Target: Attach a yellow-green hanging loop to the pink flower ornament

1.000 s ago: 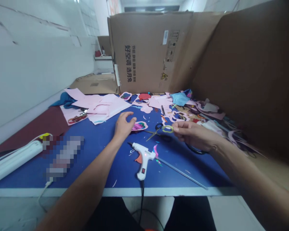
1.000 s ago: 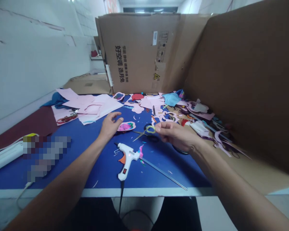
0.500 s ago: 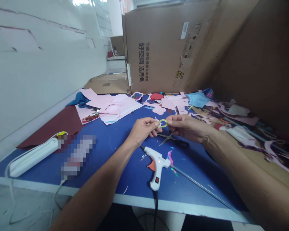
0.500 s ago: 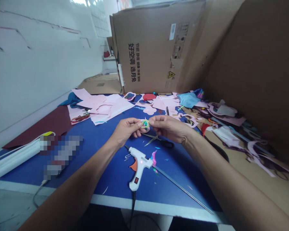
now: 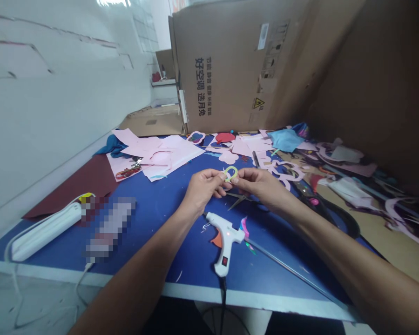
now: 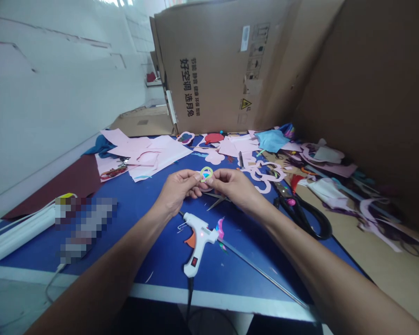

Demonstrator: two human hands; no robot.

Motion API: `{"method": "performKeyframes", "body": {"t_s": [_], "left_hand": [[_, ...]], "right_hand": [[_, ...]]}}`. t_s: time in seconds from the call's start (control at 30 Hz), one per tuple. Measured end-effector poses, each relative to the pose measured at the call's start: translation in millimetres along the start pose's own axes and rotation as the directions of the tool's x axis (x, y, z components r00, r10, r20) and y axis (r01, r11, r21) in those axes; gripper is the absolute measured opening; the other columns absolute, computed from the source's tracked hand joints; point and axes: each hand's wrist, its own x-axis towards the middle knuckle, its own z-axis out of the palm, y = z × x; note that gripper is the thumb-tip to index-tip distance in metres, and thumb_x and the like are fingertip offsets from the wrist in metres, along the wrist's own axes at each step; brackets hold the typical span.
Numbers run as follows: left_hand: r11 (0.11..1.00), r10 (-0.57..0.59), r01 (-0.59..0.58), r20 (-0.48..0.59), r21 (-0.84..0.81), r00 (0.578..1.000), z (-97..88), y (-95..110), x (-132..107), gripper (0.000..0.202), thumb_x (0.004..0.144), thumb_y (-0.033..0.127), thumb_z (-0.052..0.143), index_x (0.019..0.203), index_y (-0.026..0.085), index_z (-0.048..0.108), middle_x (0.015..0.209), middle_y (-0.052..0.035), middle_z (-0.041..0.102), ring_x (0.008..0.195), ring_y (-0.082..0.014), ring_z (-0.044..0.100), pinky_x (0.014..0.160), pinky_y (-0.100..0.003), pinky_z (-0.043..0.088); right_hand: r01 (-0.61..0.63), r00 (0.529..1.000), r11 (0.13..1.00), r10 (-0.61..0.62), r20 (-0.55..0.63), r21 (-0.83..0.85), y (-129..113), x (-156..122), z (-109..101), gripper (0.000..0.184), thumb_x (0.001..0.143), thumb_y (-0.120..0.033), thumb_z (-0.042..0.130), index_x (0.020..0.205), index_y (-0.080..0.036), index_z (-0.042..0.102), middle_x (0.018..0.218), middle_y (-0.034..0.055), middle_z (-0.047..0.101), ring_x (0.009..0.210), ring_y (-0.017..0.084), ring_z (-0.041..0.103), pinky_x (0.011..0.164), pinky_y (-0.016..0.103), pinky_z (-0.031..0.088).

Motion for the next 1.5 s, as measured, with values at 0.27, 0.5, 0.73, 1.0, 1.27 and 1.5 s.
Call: {"method": "performKeyframes", "body": {"t_s": [0.27, 0.5, 0.73, 1.0, 1.27, 1.5], "left_hand": [[1.000, 0.001, -0.001, 0.018, 0.011, 1.000, 0.8, -0.2, -1.2, 0.015, 0.095, 0.025, 0.071, 0.083, 0.015, 0.074, 0.077, -0.0052, 0.078, 0.056, -0.0088, 0.064, 0.053, -0.020, 0.046], [0.999, -0.019, 0.017, 0.057, 0.039, 0.998, 0.6, 0.1, -2.7, 0.015, 0.093, 0.029, 0.074, 0.085, 0.016, 0.075, 0.079, -0.0058, 0.079, 0.056, -0.0091, 0.064, 0.053, -0.020, 0.047], [0.997, 0.003, -0.009, 0.081, 0.081, 0.997, 0.5, -2.6, -1.8, 0.016, 0.092, 0.029, 0.072, 0.083, 0.016, 0.073, 0.077, -0.0051, 0.077, 0.055, -0.0088, 0.062, 0.052, -0.020, 0.047], [0.986, 0.031, -0.051, 0.127, 0.157, 0.991, -0.7, -5.9, -1.8, 0.023, 0.095, 0.031, 0.068, 0.077, 0.018, 0.066, 0.069, -0.0032, 0.074, 0.051, -0.0080, 0.058, 0.051, -0.020, 0.044], [0.972, 0.048, -0.087, 0.180, 0.216, 0.983, 0.5, -6.6, -2.9, 0.021, 0.094, 0.033, 0.068, 0.079, 0.020, 0.062, 0.068, -0.0011, 0.073, 0.052, -0.0088, 0.058, 0.052, -0.020, 0.043], [0.960, 0.041, -0.095, 0.202, 0.264, 0.979, 0.5, -8.0, -2.8, 0.022, 0.093, 0.032, 0.069, 0.076, 0.020, 0.061, 0.065, -0.0007, 0.071, 0.051, -0.0089, 0.056, 0.052, -0.021, 0.043]], "right_hand": [[0.055, 0.998, 0.998, -0.056, -0.021, -0.038, -4.2, -2.2, 0.8, 0.054, 0.072, -0.073, 0.087, 0.078, -0.021, 0.071, 0.066, -0.0004, 0.063, 0.059, 0.013, 0.046, 0.054, 0.028, 0.032], [0.070, 0.996, 0.996, -0.072, -0.049, -0.055, -3.3, -2.1, 2.8, 0.048, 0.076, -0.068, 0.085, 0.075, -0.022, 0.070, 0.066, 0.0001, 0.063, 0.061, 0.014, 0.047, 0.057, 0.029, 0.035], [0.082, 0.994, 0.995, -0.086, -0.072, -0.054, -1.3, -1.4, 5.3, 0.047, 0.076, -0.066, 0.086, 0.075, -0.021, 0.070, 0.067, -0.0006, 0.062, 0.060, 0.013, 0.046, 0.057, 0.029, 0.034], [0.138, 0.982, 0.990, -0.141, -0.128, -0.026, -5.2, -0.1, -0.9, 0.048, 0.075, -0.065, 0.088, 0.087, -0.020, 0.074, 0.077, 0.0004, 0.066, 0.065, 0.014, 0.051, 0.061, 0.030, 0.039], [0.141, 0.975, 0.988, -0.149, -0.164, -0.057, -2.4, 0.6, -4.5, 0.041, 0.080, -0.061, 0.084, 0.081, -0.022, 0.070, 0.070, -0.0004, 0.061, 0.063, 0.015, 0.048, 0.060, 0.031, 0.037], [0.176, 0.971, 0.980, -0.189, -0.145, -0.099, -5.1, -0.8, -3.4, 0.041, 0.082, -0.061, 0.082, 0.082, -0.022, 0.069, 0.070, -0.0001, 0.061, 0.063, 0.015, 0.049, 0.059, 0.030, 0.038]]}}
